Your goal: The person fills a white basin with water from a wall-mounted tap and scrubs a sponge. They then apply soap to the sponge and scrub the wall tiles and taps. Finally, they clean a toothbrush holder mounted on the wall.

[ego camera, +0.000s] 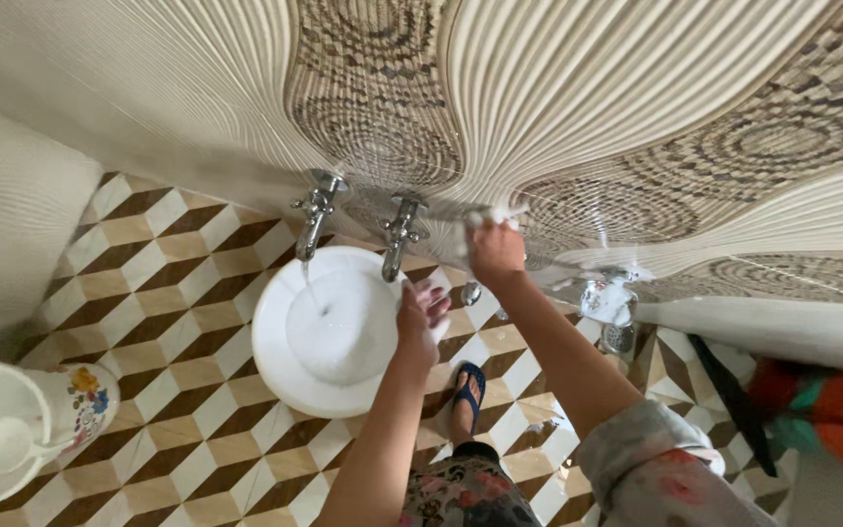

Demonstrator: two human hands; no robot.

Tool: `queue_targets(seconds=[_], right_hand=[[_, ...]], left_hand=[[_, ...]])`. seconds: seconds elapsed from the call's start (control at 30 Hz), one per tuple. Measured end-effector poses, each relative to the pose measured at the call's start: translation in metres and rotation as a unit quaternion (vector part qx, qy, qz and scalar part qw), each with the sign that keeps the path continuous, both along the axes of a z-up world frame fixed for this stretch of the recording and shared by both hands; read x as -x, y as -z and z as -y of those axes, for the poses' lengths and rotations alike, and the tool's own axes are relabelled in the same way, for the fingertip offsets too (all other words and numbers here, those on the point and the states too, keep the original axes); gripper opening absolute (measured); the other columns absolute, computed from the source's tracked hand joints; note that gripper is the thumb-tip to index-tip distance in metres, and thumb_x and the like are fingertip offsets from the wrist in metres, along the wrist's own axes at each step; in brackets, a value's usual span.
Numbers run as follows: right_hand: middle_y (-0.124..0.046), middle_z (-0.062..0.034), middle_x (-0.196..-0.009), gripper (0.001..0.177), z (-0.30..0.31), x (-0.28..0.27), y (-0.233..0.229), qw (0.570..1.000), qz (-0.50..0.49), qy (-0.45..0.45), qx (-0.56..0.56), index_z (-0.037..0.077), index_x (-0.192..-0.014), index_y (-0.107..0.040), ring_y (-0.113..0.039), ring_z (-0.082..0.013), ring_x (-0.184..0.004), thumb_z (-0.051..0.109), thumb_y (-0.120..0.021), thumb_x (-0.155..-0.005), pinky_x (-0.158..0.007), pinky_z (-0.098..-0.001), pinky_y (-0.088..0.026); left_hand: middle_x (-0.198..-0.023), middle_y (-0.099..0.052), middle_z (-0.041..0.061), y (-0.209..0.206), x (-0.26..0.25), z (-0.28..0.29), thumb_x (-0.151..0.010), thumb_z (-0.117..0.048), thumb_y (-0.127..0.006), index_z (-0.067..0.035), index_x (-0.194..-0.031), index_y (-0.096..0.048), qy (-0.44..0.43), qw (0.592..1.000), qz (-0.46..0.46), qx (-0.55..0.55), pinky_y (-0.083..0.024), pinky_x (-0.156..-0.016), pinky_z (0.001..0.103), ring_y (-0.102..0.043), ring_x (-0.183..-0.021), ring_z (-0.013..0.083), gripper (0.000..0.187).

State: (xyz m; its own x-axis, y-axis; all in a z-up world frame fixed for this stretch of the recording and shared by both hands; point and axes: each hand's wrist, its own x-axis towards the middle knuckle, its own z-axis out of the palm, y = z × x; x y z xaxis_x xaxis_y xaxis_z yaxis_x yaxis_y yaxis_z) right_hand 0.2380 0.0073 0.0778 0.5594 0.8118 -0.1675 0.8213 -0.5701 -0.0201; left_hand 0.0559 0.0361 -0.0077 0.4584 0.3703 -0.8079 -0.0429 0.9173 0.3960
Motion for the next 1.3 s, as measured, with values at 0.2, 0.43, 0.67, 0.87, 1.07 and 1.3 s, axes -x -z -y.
queue_targets(seconds=[0.2,0.43,0.67,0.87,1.07,1.3], right_hand=[[-0.064,-0.0251,-0.109,0.059,-0.027,0.021,-0.027,0.987,-0.080,0.035,-0.133,0.004,-0.138,-0.057,-0.066,-0.0464,-0.092,0.026,-0.071,-0.085,-0.076,-0.0547,-0.055],[-0.061,-0.0241,-0.123,0.067,-0.083,0.075,0.023,0.929,-0.007,-0.158,-0.335,0.013,-0.131,-0.056,-0.067,-0.0503,-0.103,0.031,-0.080,-0.071,-0.088,-0.0612,-0.055],[-0.067,-0.0213,-0.119,0.040,-0.128,0.043,0.030,0.987,-0.153,0.021,-0.055,0.015,-0.125,-0.067,-0.070,-0.0408,-0.099,0.026,-0.073,-0.087,-0.080,-0.0484,-0.060],[-0.073,-0.0216,-0.104,0.038,-0.095,0.094,0.037,0.929,0.083,0.014,-0.359,0.013,-0.109,-0.068,-0.069,-0.0437,-0.090,0.023,-0.067,-0.073,-0.073,-0.0521,-0.056],[-0.071,-0.0231,-0.097,0.026,-0.115,0.057,0.043,0.983,-0.071,-0.016,-0.168,0.009,-0.117,-0.069,-0.070,-0.0422,-0.084,0.020,-0.060,-0.095,-0.073,-0.0507,-0.058],[-0.073,-0.0118,-0.105,0.039,-0.075,0.069,0.126,0.398,-0.460,0.416,-0.676,0.007,-0.120,-0.069,-0.069,-0.0288,-0.088,0.040,-0.054,-0.105,-0.076,-0.0444,-0.056]], left_hand=[[-0.130,-0.056,0.007,0.038,0.012,-0.028,-0.101,-0.053,-0.046,-0.011,-0.142,-0.052,-0.077,0.944,-0.201,-0.249,-0.044,-0.095,0.034,-0.056,-0.114,0.0233,0.059],[-0.141,-0.058,0.013,0.027,0.031,-0.085,-0.100,-0.073,-0.022,-0.012,-0.148,-0.055,0.073,0.987,-0.053,-0.136,-0.038,-0.104,0.043,-0.051,-0.125,0.0259,0.084],[-0.159,-0.047,0.001,0.043,0.024,-0.095,-0.094,-0.076,-0.017,-0.016,-0.154,-0.046,0.154,0.969,-0.047,-0.186,-0.031,-0.115,0.054,-0.039,-0.148,0.0214,0.090],[-0.162,-0.037,-0.004,0.011,0.028,-0.084,-0.085,-0.082,-0.022,-0.027,-0.160,-0.029,0.143,0.977,-0.036,-0.154,-0.037,-0.112,0.051,-0.036,-0.146,0.0177,0.093],[-0.158,-0.046,0.005,0.022,0.029,-0.110,-0.087,-0.084,-0.024,-0.017,-0.158,-0.036,0.182,0.969,-0.052,-0.157,-0.048,-0.105,0.046,-0.053,-0.132,0.0336,0.098],[-0.143,-0.063,0.026,0.026,0.015,-0.126,-0.097,-0.081,-0.024,-0.005,-0.148,-0.057,0.312,0.872,-0.210,-0.314,-0.048,-0.105,0.050,-0.059,-0.130,0.0435,0.098]])
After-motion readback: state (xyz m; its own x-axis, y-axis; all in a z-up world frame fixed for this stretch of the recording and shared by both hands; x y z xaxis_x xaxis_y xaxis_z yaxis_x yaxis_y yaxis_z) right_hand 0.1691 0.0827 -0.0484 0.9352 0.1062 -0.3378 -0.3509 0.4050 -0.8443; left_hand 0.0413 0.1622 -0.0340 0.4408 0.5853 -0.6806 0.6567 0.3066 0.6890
